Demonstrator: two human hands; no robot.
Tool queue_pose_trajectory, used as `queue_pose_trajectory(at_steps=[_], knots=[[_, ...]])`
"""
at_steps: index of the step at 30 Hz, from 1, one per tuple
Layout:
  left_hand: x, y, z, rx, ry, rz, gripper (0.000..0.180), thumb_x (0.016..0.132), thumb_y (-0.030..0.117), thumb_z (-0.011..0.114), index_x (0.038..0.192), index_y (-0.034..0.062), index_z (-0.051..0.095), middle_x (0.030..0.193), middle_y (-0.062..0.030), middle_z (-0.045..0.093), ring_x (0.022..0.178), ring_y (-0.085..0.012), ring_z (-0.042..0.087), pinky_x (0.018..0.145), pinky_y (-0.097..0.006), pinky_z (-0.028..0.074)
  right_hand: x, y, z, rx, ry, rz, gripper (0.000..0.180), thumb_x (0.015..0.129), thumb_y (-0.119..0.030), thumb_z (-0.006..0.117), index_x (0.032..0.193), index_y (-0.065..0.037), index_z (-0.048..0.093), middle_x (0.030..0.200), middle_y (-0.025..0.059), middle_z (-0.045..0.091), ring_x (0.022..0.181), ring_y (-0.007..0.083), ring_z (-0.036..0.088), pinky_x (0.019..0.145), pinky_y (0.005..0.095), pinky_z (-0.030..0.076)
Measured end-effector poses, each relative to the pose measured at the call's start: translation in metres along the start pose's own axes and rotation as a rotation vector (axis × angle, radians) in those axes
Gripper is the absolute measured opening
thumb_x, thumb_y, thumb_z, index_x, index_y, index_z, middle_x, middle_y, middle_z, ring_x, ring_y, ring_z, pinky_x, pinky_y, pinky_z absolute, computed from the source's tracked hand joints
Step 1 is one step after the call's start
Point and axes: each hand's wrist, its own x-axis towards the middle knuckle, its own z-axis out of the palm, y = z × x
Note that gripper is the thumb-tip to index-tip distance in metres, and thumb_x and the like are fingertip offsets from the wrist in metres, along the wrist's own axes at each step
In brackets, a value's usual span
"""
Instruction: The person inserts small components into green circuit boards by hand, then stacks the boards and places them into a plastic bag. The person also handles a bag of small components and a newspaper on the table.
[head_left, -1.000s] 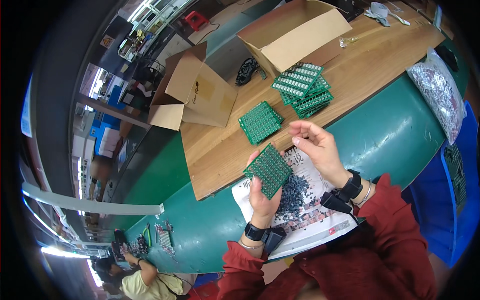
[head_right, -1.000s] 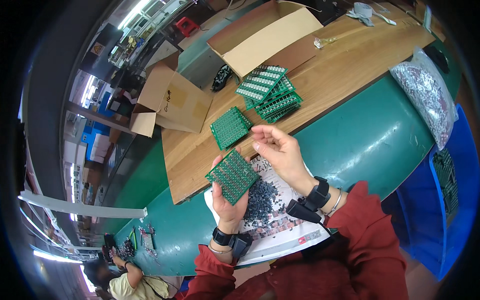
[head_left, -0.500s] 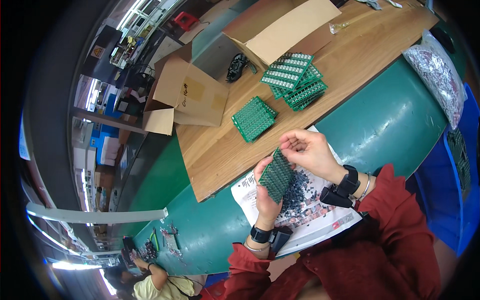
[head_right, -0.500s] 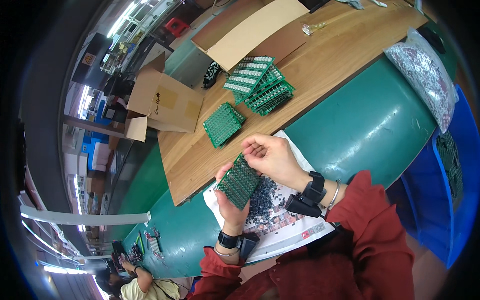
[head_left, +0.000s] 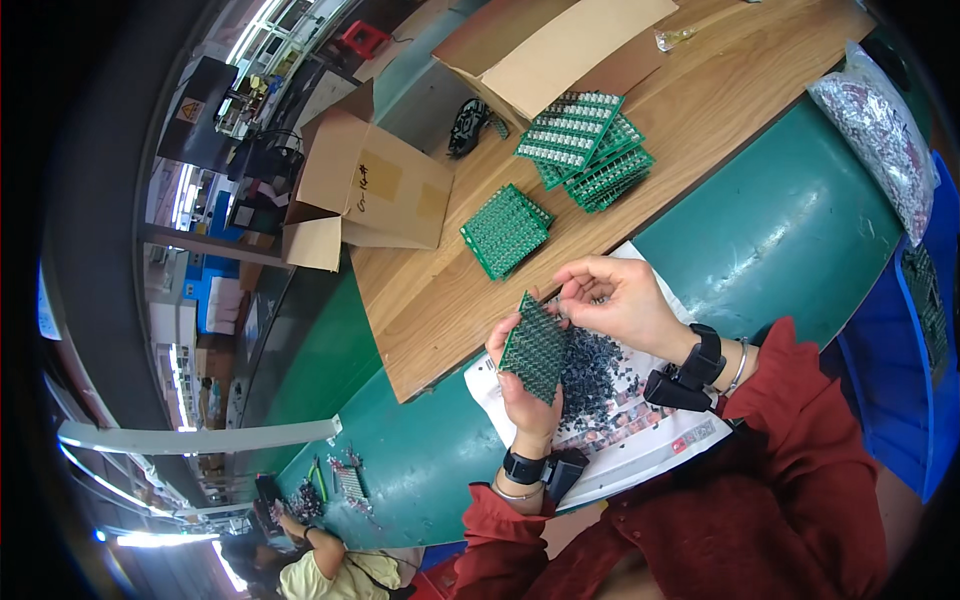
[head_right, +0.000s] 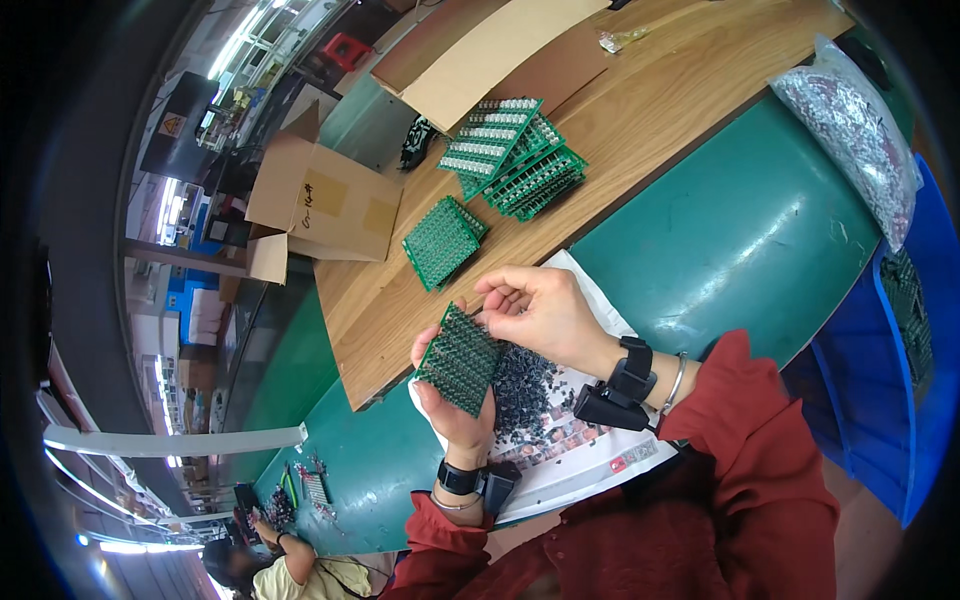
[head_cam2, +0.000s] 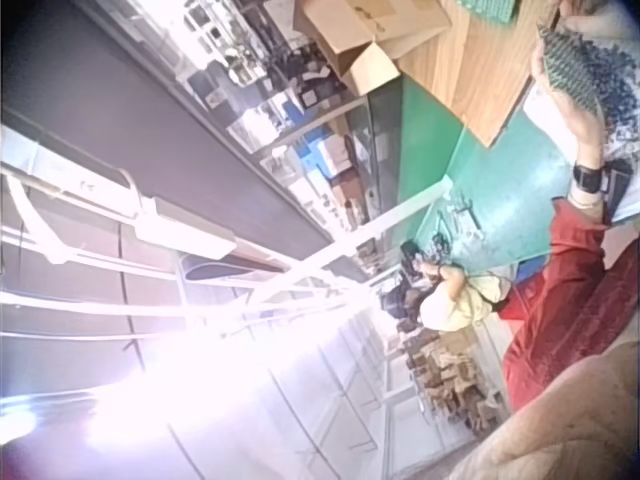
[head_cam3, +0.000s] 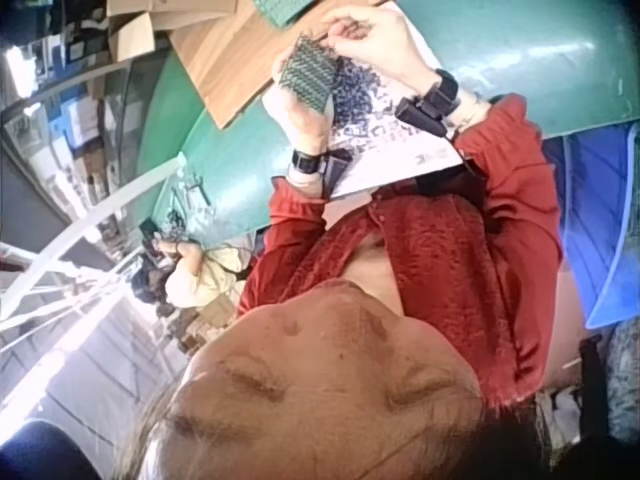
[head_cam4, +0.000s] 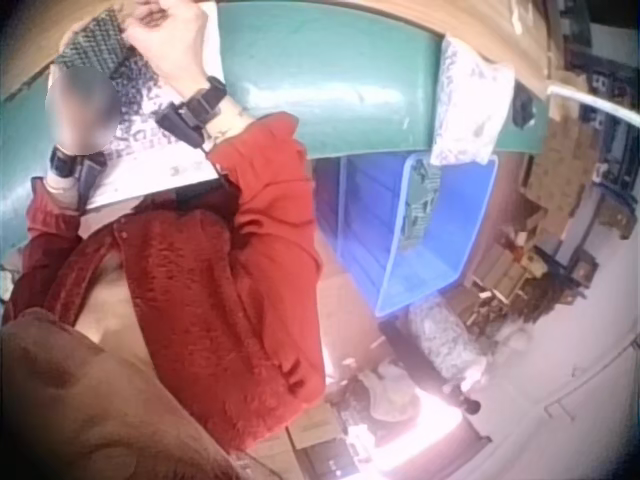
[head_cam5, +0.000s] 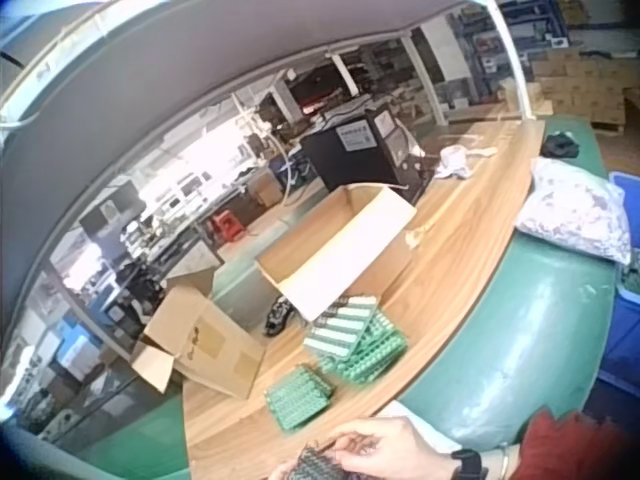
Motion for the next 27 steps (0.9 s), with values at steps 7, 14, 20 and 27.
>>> queue_pose_trajectory(at_steps=[7,14,20,27], knots=[[-0.007,-0.006,-0.002,0.051,0.002,0.034,0.064,0.087,0.054,0.051,0.126,0.0059,0.039,0.125,-0.0094,0.045,0.121,-0.0256,0.043,0.104,-0.042,0.033,0.0,0.003,0.006,-0.03,-0.042,0.007,0.023,0.08,0.003,0.063,0.104,0.002,0.064,0.087,0.0044,0.065,0.079,0.0072,0.062,0.069,0.0203,0.052],[-0.009,-0.006,-0.001,0.047,0.024,0.041,0.063,0.087,0.054,0.049,0.125,0.0048,0.039,0.123,-0.0101,0.044,0.119,-0.0252,0.045,0.102,-0.041,0.035,-0.003,0.002,0.006,-0.09,-0.04,-0.019,0.023,0.078,0.004,0.064,0.101,0.003,0.063,0.089,0.0051,0.065,0.08,0.0074,0.062,0.073,0.0208,0.052],[-0.01,-0.007,0.001,0.128,0.049,0.11,0.064,0.088,0.054,0.048,0.126,0.0043,0.038,0.125,-0.0146,0.047,0.118,-0.0288,0.047,0.102,-0.043,0.036,-0.004,0.007,0.011,-0.078,0.037,-0.126,0.019,0.075,0.001,0.065,0.094,0.001,0.065,0.08,0.0044,0.066,0.072,0.0082,0.063,0.065,0.0218,0.052],[-0.004,-0.002,0.002,0.0,0.067,0.051,0.067,0.085,0.057,0.05,0.127,0.0056,0.036,0.135,-0.0204,0.04,0.122,-0.0308,0.044,0.105,-0.044,0.031,-0.003,0.007,0.01,-0.067,-0.02,0.004,0.024,0.076,0.001,0.065,0.099,-0.001,0.064,0.079,0.0046,0.066,0.07,0.0078,0.063,0.065,0.0217,0.052]])
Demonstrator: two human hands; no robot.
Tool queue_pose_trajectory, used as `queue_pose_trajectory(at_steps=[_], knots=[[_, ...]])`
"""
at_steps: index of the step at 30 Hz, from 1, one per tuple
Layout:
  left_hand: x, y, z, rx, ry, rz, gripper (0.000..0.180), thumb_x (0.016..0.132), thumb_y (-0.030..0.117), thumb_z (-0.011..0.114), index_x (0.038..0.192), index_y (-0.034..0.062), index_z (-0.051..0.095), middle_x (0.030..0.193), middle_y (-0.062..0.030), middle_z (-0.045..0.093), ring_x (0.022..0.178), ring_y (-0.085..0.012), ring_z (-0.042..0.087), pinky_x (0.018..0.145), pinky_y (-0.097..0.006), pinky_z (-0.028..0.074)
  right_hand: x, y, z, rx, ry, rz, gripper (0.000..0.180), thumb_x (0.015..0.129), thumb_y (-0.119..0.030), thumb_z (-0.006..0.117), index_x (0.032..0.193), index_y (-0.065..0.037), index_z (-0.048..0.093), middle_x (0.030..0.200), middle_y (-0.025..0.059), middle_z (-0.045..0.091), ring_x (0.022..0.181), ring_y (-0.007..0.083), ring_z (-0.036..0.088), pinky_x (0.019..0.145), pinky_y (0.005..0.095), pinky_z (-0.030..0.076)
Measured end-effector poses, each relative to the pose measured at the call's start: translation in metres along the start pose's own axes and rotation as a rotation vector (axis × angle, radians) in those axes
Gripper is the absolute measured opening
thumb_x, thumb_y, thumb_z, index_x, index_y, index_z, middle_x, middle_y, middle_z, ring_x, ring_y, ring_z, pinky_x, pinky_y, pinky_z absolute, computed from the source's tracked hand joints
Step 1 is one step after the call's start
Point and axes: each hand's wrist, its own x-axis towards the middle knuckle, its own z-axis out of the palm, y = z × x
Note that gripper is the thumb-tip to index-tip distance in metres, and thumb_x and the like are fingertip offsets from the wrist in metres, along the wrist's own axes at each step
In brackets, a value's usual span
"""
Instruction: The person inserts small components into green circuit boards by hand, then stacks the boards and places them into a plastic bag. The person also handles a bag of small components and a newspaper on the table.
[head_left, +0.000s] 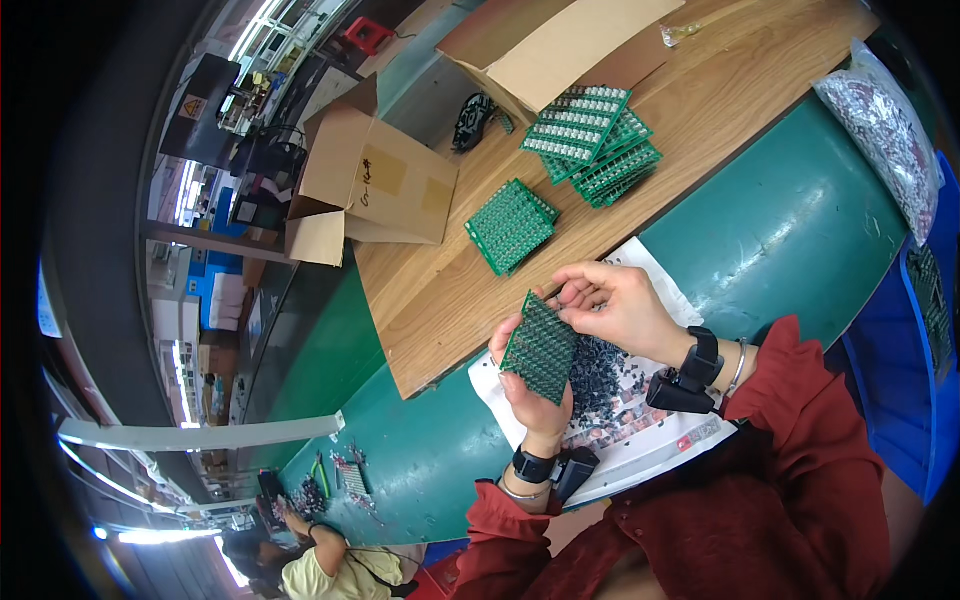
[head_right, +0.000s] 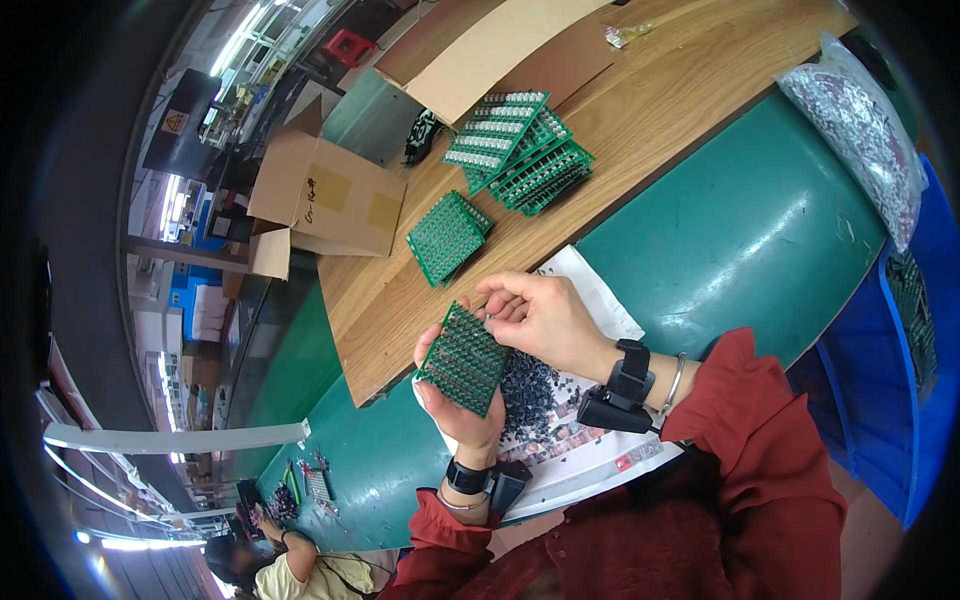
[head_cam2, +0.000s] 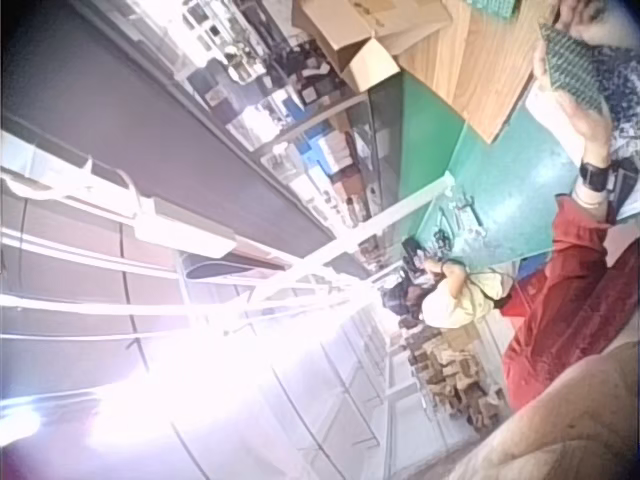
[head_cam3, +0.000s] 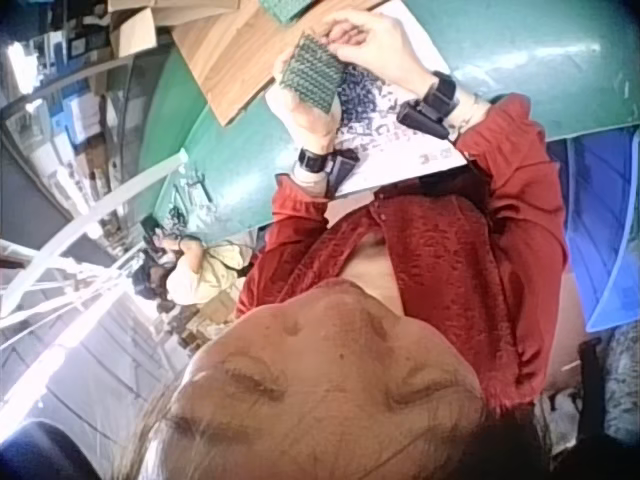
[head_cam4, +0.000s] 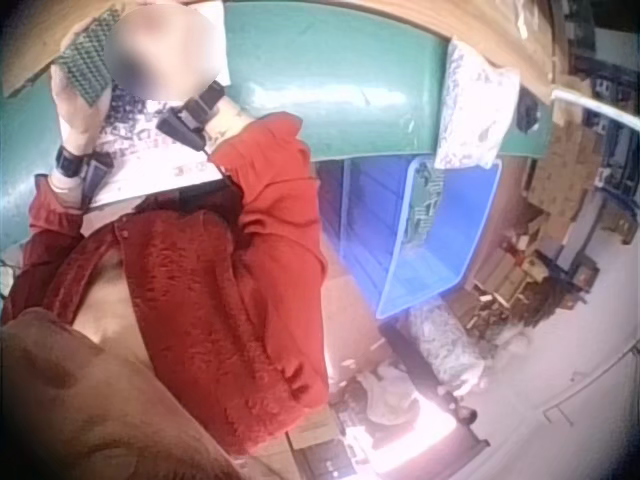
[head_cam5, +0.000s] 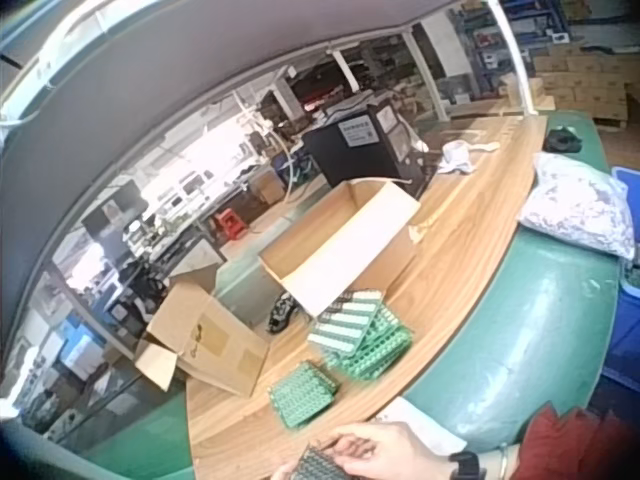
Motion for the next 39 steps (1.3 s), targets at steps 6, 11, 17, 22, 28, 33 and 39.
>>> queue_pose_trajectory(at_steps=[6,11,17,22,28,33,39], knots=[[-0.002,-0.001,0.0,0.038,0.001,0.006,0.069,0.084,0.057,0.052,0.127,0.0049,0.036,0.133,-0.0178,0.041,0.123,-0.0296,0.042,0.105,-0.043,0.031,-0.001,0.003,0.004,0.02,-0.039,0.011,0.025,0.077,0.002,0.062,0.102,-0.002,0.065,0.079,0.004,0.066,0.07,0.0071,0.062,0.066,0.0212,0.052],[-0.004,-0.003,-0.001,0.054,0.014,0.0,0.07,0.083,0.057,0.053,0.127,0.0046,0.036,0.126,-0.0118,0.043,0.122,-0.0258,0.042,0.105,-0.041,0.03,-0.001,0.002,0.002,0.035,-0.05,0.008,0.024,0.077,0.002,0.062,0.101,-0.002,0.065,0.078,0.0041,0.066,0.07,0.0069,0.062,0.065,0.0207,0.052],[-0.004,-0.003,-0.002,0.04,-0.004,0.016,0.071,0.083,0.058,0.055,0.127,0.0051,0.037,0.129,-0.0131,0.042,0.121,-0.0259,0.042,0.105,-0.042,0.03,0.0,0.006,0.003,0.01,-0.011,-0.037,0.024,0.076,0.003,0.063,0.1,-0.001,0.066,0.078,0.0043,0.066,0.07,0.0072,0.062,0.066,0.0213,0.052],[0.003,-0.003,-0.005,0.018,-0.002,0.05,0.063,0.088,0.055,0.047,0.127,0.0069,0.038,0.136,-0.0234,0.04,0.12,-0.0342,0.046,0.105,-0.047,0.031,-0.001,0.002,-0.001,-0.056,0.006,-0.059,0.026,0.075,0.002,0.063,0.1,0.0,0.065,0.08,0.0053,0.067,0.071,0.0078,0.063,0.066,0.0223,0.052],[0.003,-0.005,-0.004,-0.033,-0.009,0.059,0.063,0.089,0.058,0.042,0.128,0.0091,0.039,0.135,-0.0245,0.04,0.12,-0.0353,0.046,0.104,-0.049,0.033,-0.001,0.006,0.005,0.022,-0.057,0.022,0.027,0.074,0.002,0.063,0.101,0.001,0.064,0.078,0.0049,0.066,0.069,0.008,0.062,0.065,0.0221,0.052],[0.002,-0.003,-0.002,-0.016,0.048,0.078,0.062,0.09,0.058,0.04,0.128,0.0102,0.039,0.135,-0.0244,0.041,0.118,-0.0354,0.046,0.103,-0.049,0.034,-0.003,0.007,0.005,-0.052,-0.042,-0.019,0.027,0.074,0.002,0.062,0.101,0.001,0.064,0.079,0.0049,0.066,0.07,0.0085,0.063,0.066,0.0218,0.052],[0.006,-0.006,-0.007,-0.092,0.045,0.081,0.061,0.09,0.059,0.038,0.129,0.0116,0.039,0.134,-0.0238,0.042,0.116,-0.0353,0.047,0.102,-0.049,0.035,-0.004,0.005,0.003,0.056,-0.083,0.08,0.025,0.073,0.004,0.062,0.098,0.002,0.064,0.078,0.0051,0.065,0.07,0.0086,0.063,0.065,0.022,0.052]])
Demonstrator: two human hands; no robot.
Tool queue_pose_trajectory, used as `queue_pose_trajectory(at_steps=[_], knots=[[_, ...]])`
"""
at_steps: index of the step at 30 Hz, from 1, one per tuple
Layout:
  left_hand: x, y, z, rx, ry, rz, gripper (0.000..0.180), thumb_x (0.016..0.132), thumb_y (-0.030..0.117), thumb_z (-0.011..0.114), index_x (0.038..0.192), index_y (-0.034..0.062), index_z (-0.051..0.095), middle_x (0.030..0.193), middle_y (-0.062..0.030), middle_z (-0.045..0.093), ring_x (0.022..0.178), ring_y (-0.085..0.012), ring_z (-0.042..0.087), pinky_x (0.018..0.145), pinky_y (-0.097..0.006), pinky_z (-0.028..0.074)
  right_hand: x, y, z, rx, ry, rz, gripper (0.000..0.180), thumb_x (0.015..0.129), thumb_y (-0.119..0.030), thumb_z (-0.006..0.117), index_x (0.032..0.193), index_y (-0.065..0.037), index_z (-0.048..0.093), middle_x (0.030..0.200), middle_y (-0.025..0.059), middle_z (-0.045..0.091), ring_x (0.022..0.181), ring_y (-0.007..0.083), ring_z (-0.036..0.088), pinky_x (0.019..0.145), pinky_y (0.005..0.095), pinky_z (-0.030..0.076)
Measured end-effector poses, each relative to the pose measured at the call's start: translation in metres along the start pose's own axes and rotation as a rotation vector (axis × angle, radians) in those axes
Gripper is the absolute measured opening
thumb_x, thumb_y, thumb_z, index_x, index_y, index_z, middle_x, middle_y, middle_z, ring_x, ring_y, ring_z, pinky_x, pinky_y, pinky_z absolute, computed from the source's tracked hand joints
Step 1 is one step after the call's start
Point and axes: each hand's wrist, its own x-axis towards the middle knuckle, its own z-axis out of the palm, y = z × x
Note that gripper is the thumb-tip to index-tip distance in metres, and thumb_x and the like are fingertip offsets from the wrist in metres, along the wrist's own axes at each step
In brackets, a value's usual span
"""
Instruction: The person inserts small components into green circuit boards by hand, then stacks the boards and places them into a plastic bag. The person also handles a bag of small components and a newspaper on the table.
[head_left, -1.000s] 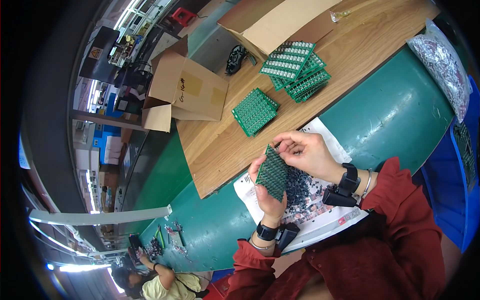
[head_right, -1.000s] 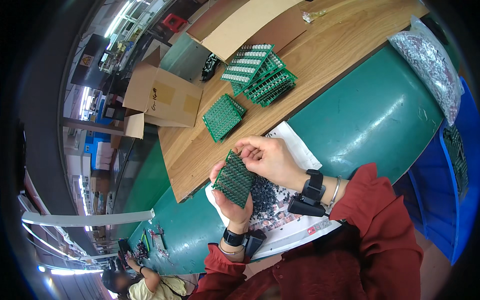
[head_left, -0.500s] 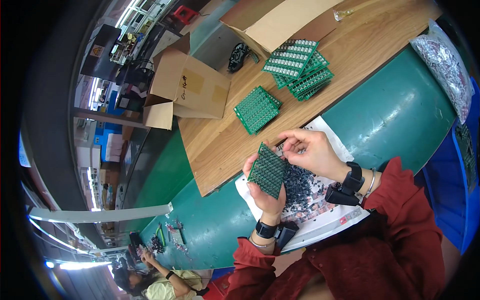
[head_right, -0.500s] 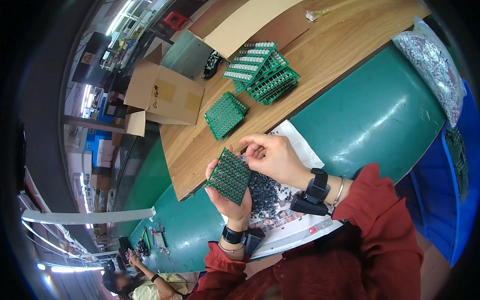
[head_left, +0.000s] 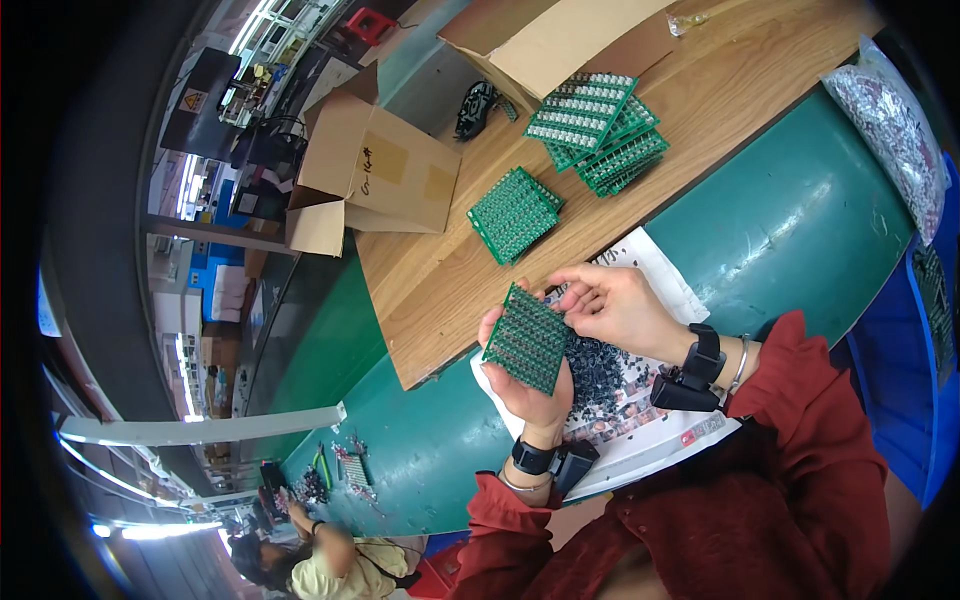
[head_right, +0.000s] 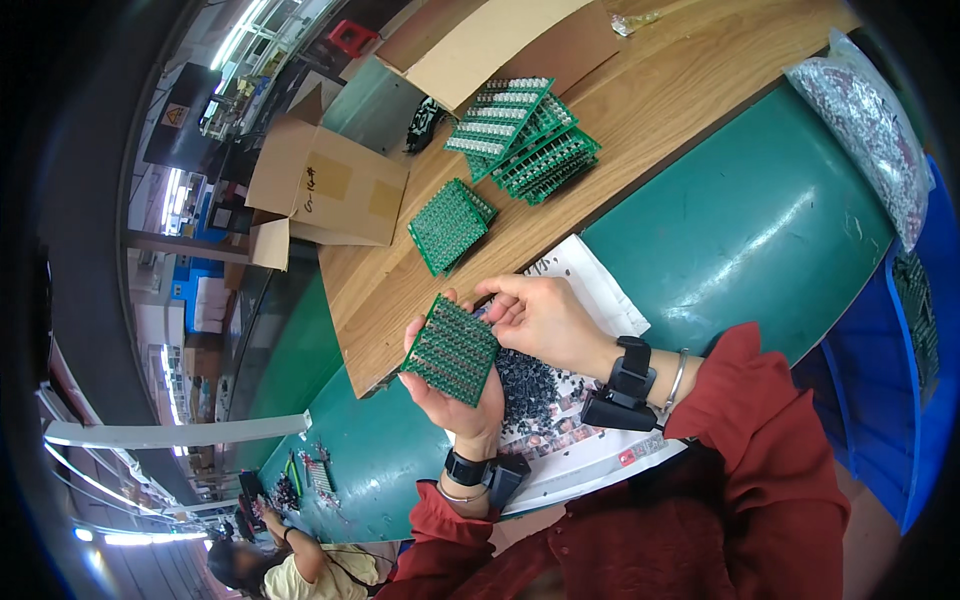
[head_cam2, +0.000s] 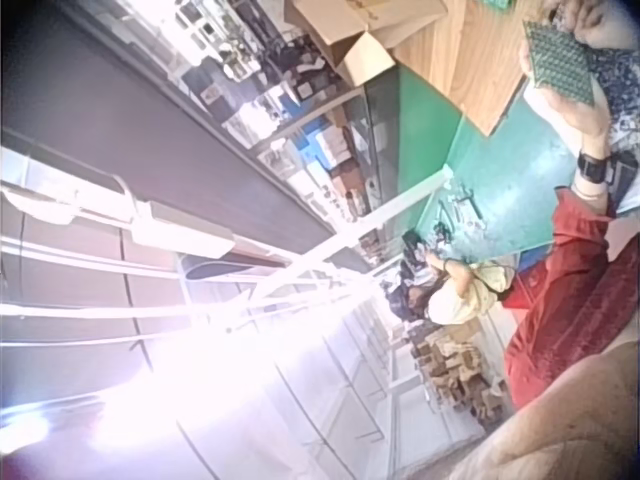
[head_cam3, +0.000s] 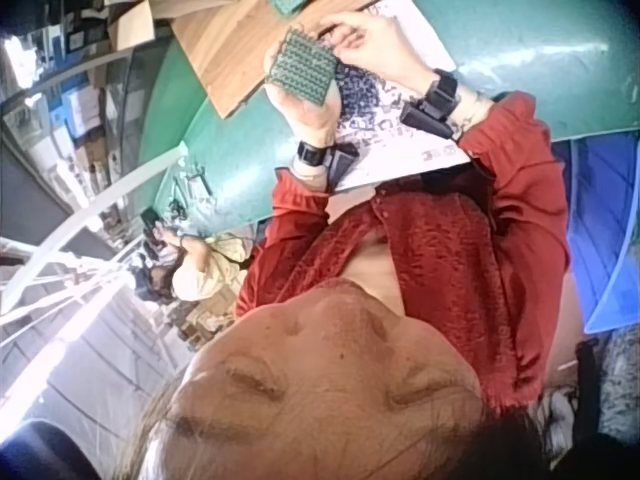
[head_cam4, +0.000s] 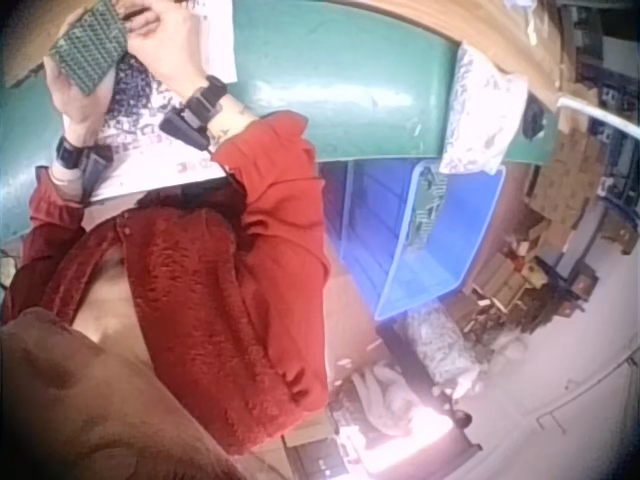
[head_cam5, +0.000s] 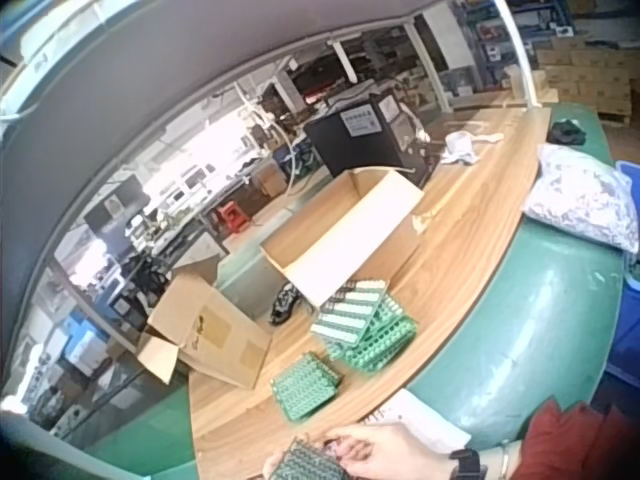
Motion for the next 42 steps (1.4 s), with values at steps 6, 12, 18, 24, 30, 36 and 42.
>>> queue_pose_trajectory(at_steps=[6,12,18,24,30,36,42], knots=[[-0.001,0.0,0.001,0.01,0.008,0.014,0.061,0.09,0.059,0.037,0.129,0.012,0.04,0.133,-0.0232,0.042,0.115,-0.0346,0.048,0.098,-0.05,0.038,0.0,0.006,0.004,-0.135,0.026,-0.097,0.029,0.072,0.005,0.062,0.101,0.001,0.063,0.077,0.0047,0.065,0.069,0.0085,0.062,0.065,0.0219,0.052],[0.005,0.005,-0.002,-0.022,0.068,0.005,0.061,0.09,0.059,0.037,0.128,0.0121,0.04,0.131,-0.0219,0.044,0.114,-0.0344,0.049,0.096,-0.049,0.04,-0.001,-0.001,-0.003,-0.114,0.012,0.0,0.029,0.073,0.004,0.062,0.102,0.002,0.063,0.076,0.005,0.065,0.069,0.0088,0.062,0.065,0.0221,0.052],[0.001,0.001,0.0,-0.044,0.035,-0.008,0.061,0.091,0.059,0.036,0.128,0.0119,0.04,0.131,-0.0229,0.043,0.113,-0.0349,0.049,0.097,-0.049,0.039,-0.001,0.011,0.007,-0.053,0.013,-0.014,0.026,0.074,0.002,0.064,0.099,0.002,0.064,0.077,0.0053,0.066,0.069,0.0086,0.062,0.065,0.0219,0.052],[0.0,0.004,0.004,0.002,0.028,0.008,0.061,0.09,0.06,0.037,0.128,0.0113,0.039,0.132,-0.0246,0.042,0.114,-0.0356,0.049,0.098,-0.05,0.039,-0.003,0.004,0.008,-0.105,0.045,-0.071,0.019,0.073,0.002,0.065,0.091,0.002,0.065,0.076,0.0045,0.064,0.068,0.0079,0.06,0.063,0.0215,0.051],[-0.002,0.004,0.004,0.113,0.004,0.071,0.063,0.089,0.06,0.038,0.128,0.0103,0.039,0.132,-0.0249,0.042,0.114,-0.0348,0.049,0.097,-0.049,0.04,-0.005,0.006,0.008,-0.125,0.068,-0.113,0.02,0.07,0.004,0.064,0.09,0.002,0.065,0.076,0.0035,0.062,0.068,0.0077,0.058,0.061,0.0213,0.049],[0.003,0.008,0.002,0.094,0.036,0.036,0.065,0.088,0.061,0.041,0.127,0.0101,0.04,0.133,-0.0246,0.041,0.115,-0.0337,0.049,0.097,-0.048,0.04,-0.004,0.007,0.007,-0.055,0.078,-0.089,0.024,0.07,0.004,0.064,0.094,0.001,0.065,0.075,0.0035,0.062,0.067,0.0079,0.059,0.061,0.0211,0.049],[-0.001,0.004,0.002,0.08,0.007,0.031,0.064,0.088,0.061,0.041,0.127,0.0104,0.04,0.132,-0.0234,0.042,0.114,-0.0333,0.05,0.096,-0.047,0.041,-0.002,0.011,0.007,-0.056,0.024,-0.056,0.028,0.073,0.004,0.062,0.101,0.001,0.064,0.077,0.0046,0.064,0.067,0.007,0.06,0.063,0.0218,0.05]])
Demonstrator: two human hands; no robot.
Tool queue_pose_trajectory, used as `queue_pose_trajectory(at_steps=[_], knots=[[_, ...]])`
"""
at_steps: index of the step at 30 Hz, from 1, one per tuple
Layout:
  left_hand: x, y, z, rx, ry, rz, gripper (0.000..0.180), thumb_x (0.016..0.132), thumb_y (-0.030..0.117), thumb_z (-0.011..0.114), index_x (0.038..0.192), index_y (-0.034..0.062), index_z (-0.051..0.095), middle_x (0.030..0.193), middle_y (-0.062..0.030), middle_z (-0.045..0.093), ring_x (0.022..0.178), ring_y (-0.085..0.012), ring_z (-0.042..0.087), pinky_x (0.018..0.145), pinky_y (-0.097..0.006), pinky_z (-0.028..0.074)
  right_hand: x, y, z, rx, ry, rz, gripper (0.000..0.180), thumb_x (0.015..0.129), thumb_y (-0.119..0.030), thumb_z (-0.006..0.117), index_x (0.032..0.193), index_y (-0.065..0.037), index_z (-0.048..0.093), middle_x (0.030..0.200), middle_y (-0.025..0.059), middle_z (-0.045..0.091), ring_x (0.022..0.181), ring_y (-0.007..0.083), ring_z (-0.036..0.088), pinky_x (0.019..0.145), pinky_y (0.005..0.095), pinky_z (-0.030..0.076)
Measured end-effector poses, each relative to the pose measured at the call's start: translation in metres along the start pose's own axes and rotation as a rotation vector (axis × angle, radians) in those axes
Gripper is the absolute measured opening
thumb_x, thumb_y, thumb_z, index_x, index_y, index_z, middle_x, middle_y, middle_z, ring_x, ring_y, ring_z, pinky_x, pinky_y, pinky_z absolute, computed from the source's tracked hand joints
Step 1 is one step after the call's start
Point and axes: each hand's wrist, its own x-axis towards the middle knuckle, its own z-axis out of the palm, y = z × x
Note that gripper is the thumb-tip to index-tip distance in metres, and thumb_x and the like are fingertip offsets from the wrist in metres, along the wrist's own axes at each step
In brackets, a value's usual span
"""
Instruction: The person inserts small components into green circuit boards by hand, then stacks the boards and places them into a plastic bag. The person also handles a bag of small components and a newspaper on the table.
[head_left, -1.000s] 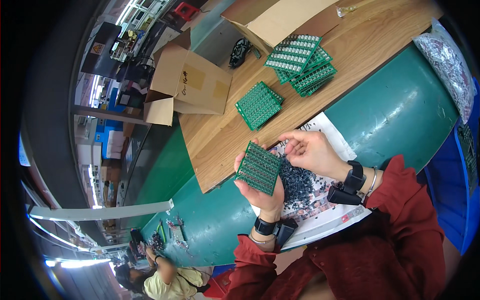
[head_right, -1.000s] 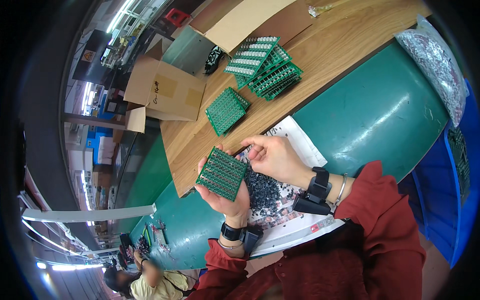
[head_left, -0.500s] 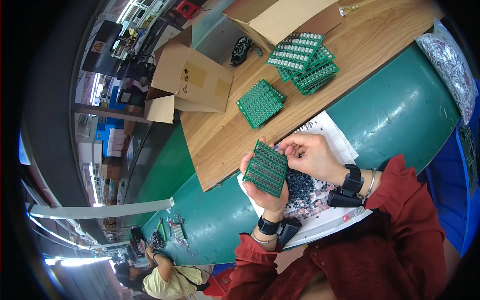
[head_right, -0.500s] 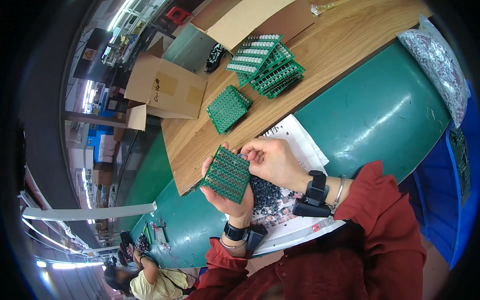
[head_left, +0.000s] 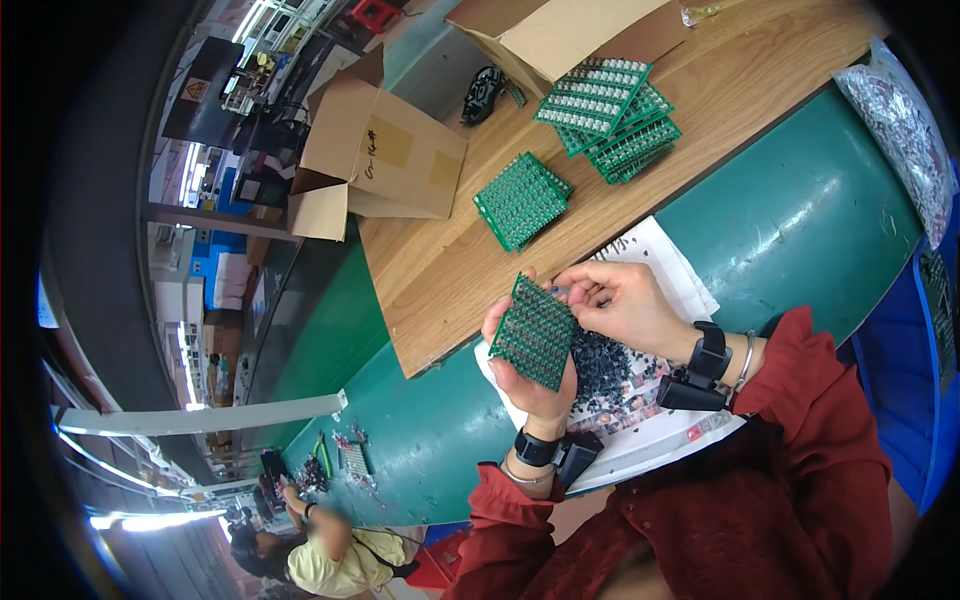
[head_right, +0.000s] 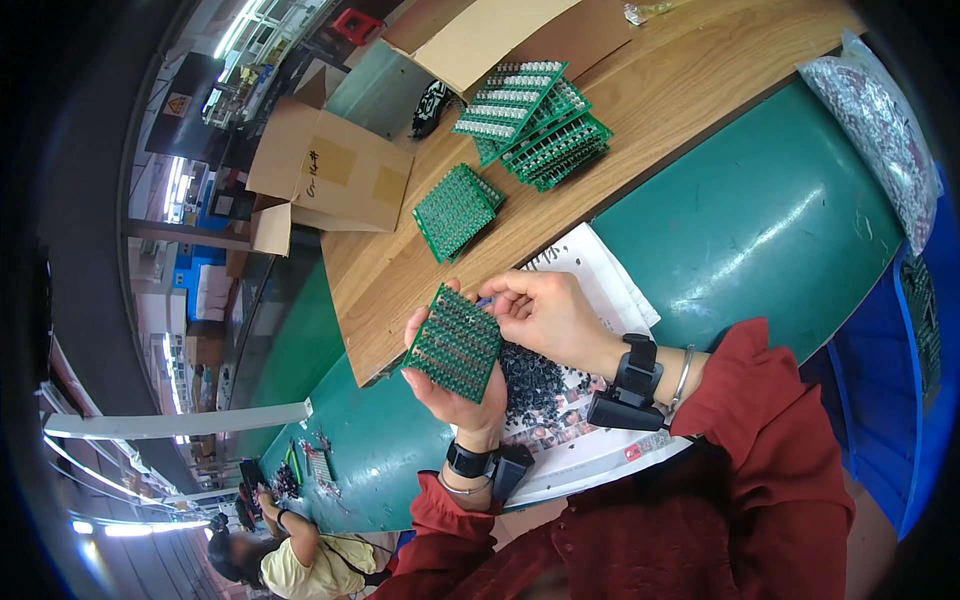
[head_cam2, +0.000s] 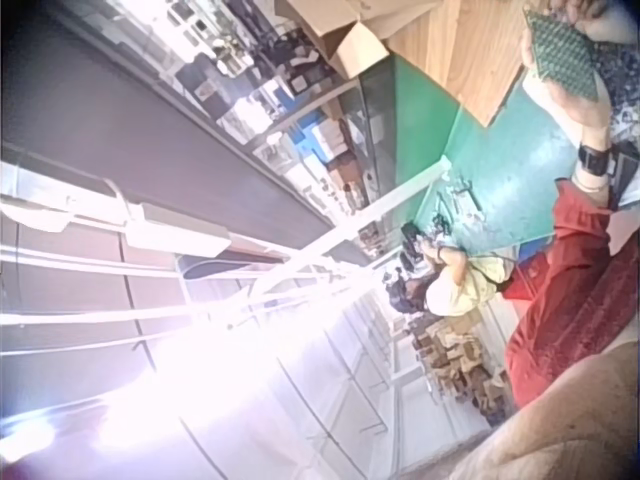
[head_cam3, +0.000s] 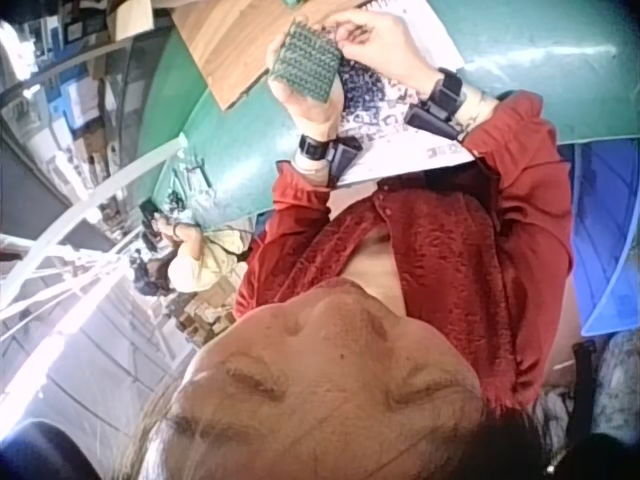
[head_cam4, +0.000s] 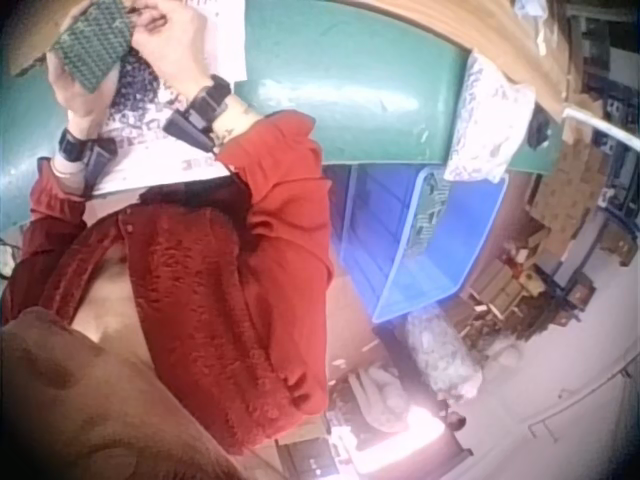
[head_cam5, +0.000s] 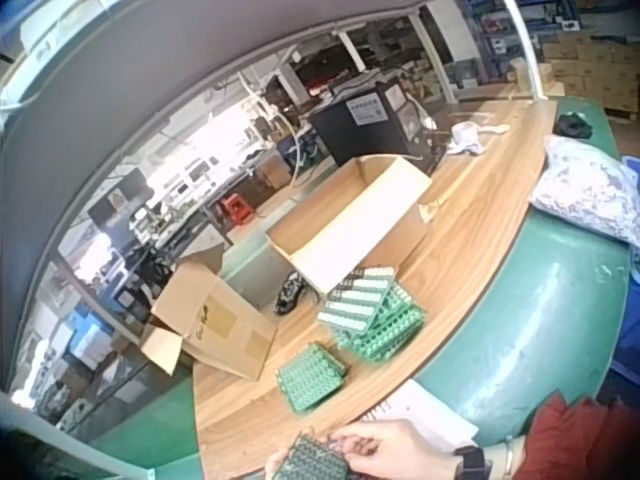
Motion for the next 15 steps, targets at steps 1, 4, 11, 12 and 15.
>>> queue_pose_trajectory(at_steps=[1,4,11,12,15], knots=[[0.0,-0.0018,-0.0011,0.013,0.016,0.005,0.064,0.088,0.061,0.041,0.127,0.0104,0.04,0.132,-0.0234,0.042,0.113,-0.0333,0.05,0.095,-0.047,0.041,-0.0008,0.0011,-0.0015,-0.053,0.01,-0.032,0.028,0.073,0.004,0.062,0.101,0.001,0.064,0.077,0.0048,0.064,0.068,0.007,0.06,0.063,0.022,0.051],[0.0022,-0.001,-0.0033,0.001,0.058,-0.007,0.063,0.088,0.06,0.041,0.127,0.0107,0.041,0.132,-0.0234,0.043,0.113,-0.0331,0.05,0.095,-0.047,0.041,-0.0014,-0.002,-0.0027,-0.063,0.027,-0.062,0.028,0.074,0.004,0.062,0.102,0.001,0.064,0.075,0.0043,0.064,0.067,0.0073,0.06,0.063,0.0223,0.051],[0.001,-0.006,-0.0037,-0.039,-0.02,-0.005,0.06,0.089,0.059,0.04,0.127,0.0117,0.041,0.132,-0.0214,0.044,0.112,-0.0325,0.051,0.095,-0.046,0.041,-0.0002,-0.0006,0.0001,0.012,-0.007,0.026,0.032,0.074,0.003,0.063,0.106,0.002,0.062,0.071,0.0037,0.063,0.065,0.007,0.06,0.062,0.0223,0.051],[0.0006,-0.0059,-0.0042,-0.036,-0.001,-0.005,0.06,0.089,0.059,0.04,0.127,0.0116,0.041,0.132,-0.0212,0.044,0.112,-0.0325,0.051,0.095,-0.047,0.041,-0.0004,-0.0005,-0.0001,-0.006,-0.003,0.013,0.032,0.074,0.003,0.063,0.106,0.002,0.061,0.072,0.0041,0.064,0.065,0.0073,0.06,0.062,0.0224,0.051],[0.001,-0.0039,-0.0056,-0.031,0.043,-0.008,0.061,0.089,0.059,0.04,0.128,0.0114,0.04,0.132,-0.0206,0.044,0.113,-0.0324,0.05,0.095,-0.047,0.041,-0.0012,-0.0018,-0.0012,-0.024,0.004,-0.01,0.033,0.074,0.003,0.063,0.107,0.001,0.061,0.074,0.0054,0.065,0.066,0.0083,0.061,0.062,0.023,0.051]])
